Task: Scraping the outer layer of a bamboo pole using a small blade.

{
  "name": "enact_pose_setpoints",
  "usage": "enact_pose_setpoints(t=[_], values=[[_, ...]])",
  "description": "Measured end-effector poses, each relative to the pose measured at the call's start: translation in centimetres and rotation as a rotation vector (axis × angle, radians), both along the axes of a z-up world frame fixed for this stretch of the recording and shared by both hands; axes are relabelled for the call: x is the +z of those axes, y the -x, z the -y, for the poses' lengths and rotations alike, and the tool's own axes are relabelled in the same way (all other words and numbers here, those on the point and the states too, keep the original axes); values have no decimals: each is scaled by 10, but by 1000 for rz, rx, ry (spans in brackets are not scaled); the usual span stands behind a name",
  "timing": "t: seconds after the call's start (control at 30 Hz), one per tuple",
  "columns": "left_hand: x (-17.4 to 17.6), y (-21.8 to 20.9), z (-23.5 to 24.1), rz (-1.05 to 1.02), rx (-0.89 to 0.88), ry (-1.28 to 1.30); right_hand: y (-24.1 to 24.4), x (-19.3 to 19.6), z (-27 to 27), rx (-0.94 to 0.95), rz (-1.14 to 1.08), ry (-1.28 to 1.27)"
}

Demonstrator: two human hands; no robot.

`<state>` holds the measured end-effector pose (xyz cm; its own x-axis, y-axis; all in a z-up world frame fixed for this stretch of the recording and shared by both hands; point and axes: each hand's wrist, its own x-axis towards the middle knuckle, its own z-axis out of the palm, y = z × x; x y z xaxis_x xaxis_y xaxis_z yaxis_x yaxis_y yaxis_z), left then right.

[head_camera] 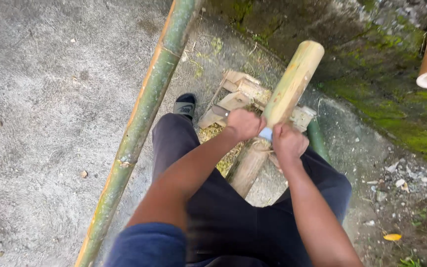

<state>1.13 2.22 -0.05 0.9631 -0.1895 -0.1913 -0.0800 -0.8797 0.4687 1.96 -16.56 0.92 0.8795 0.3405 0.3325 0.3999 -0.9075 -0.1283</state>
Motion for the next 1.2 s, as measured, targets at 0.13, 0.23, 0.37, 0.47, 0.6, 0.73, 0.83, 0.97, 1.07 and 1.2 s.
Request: enact_pose_setpoints(t=[0.13,0.23,0.37,0.47,0.6,0.73,0.83,0.97,1.07,1.2], values=[[8,-8,2,-168,-50,-22,0,-2,2,-28,-51,3],[7,-5,8,-99,-1,-63,0,0,3,-29,-64,-123],[2,-9,7,46,-78,-55,-5,-14,13,30,-50,-97],[3,-4,9,-20,-25,-42,3,-1,2,-40,-101,-41],[8,11,8,-70,-79,-89,23,-3,2,-103,-73,-78],[-1,23,6,80,-85,-75,40,15,-6,-81,-56,-171],[6,36,17,97,-112,-89,55,25,4,-114,-144,-220],[27,47,26,157,-131,-75,60,33,14,-170,-229,-282],[42,34,31,204,-80,-70,37,38,19,-150,-282,-303],[68,15,27,101,-124,-81,-1,38,22,-123,-291,-322]])
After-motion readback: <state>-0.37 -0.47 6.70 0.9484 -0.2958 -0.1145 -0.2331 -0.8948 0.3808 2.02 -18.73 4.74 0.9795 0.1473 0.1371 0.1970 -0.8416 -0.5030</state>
